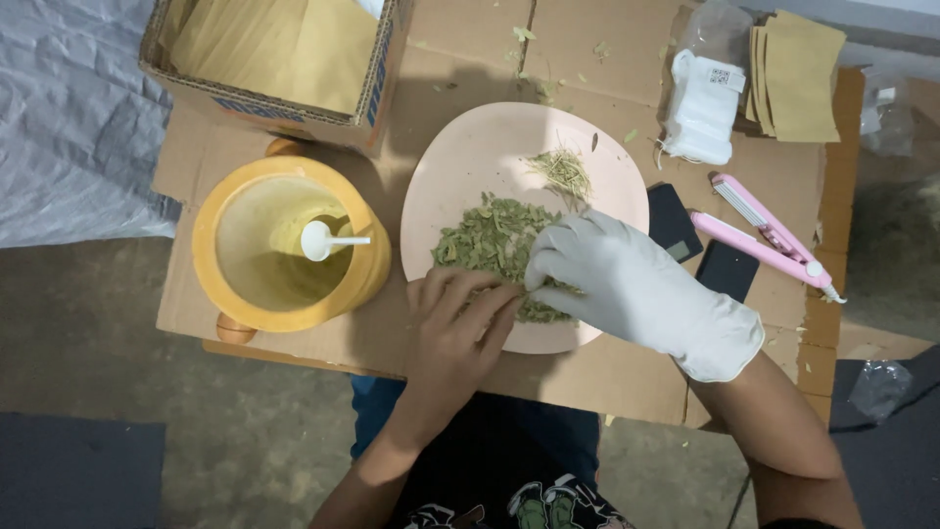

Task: The person sits on the floor and uses both hands to sort through a pile of dried green leaves on a pink plate. They pick up small portions of the leaves, separate them, and place them back onto the plate. A yellow container, a pink hair straightener, and a digital scale are visible on the table nearby.

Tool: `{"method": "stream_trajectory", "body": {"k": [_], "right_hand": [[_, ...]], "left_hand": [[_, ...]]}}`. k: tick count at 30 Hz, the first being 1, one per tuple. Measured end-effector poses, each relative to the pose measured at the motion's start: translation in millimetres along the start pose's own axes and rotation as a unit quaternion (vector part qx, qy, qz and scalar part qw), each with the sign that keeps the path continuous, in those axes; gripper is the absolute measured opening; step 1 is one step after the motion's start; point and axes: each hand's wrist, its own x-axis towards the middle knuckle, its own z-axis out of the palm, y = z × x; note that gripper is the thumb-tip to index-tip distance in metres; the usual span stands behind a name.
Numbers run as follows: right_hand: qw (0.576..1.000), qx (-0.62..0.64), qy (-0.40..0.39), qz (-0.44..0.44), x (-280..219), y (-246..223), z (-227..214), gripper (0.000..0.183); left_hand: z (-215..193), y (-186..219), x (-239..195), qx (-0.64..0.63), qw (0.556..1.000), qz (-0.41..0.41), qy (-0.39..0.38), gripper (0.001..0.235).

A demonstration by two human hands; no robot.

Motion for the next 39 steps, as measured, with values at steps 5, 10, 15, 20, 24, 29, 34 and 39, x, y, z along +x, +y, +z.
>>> {"method": "stream_trajectory", "body": {"k": [5, 10, 15, 20, 24, 29, 34, 39], "right_hand": [[1.000, -0.002, 0.007, 0.007, -1, 0, -3, 0.025], [1.000, -0.016, 0.004, 0.015, -4, -1, -7, 0.027], [0.999, -0.042, -0.011, 0.014, -6, 3, -10, 0.026], [0.996, -0.039, -0.059, 0.049, -9, 4, -19, 0.022], [0.992, -0.026, -0.079, 0.095, -9, 3, -29, 0.023], [0.990, 0.022, -0.040, 0.130, -19, 5, -70, 0.020], [0.962, 0.014, -0.062, 0.265, -33, -3, -130, 0.047], [0.944, -0.021, -0.034, 0.329, -70, 15, -140, 0.029]], "left_hand": [[3, 6, 4, -0.005, 1.000, -0.005, 0.006, 0.009], [11, 8, 5, -0.038, 0.999, -0.003, 0.025, 0.008], [24, -2, -2, -0.012, 1.000, -0.010, 0.013, 0.011], [22, 1, 6, -0.042, 0.999, -0.008, -0.004, 0.012], [25, 5, 10, -0.035, 0.999, 0.002, -0.005, 0.012], [47, -17, 30, 0.027, 0.998, 0.031, -0.049, 0.006], [83, -64, 71, 0.162, 0.973, 0.139, -0.083, 0.009], [102, -73, 106, 0.213, 0.947, 0.140, -0.194, 0.009]]}}
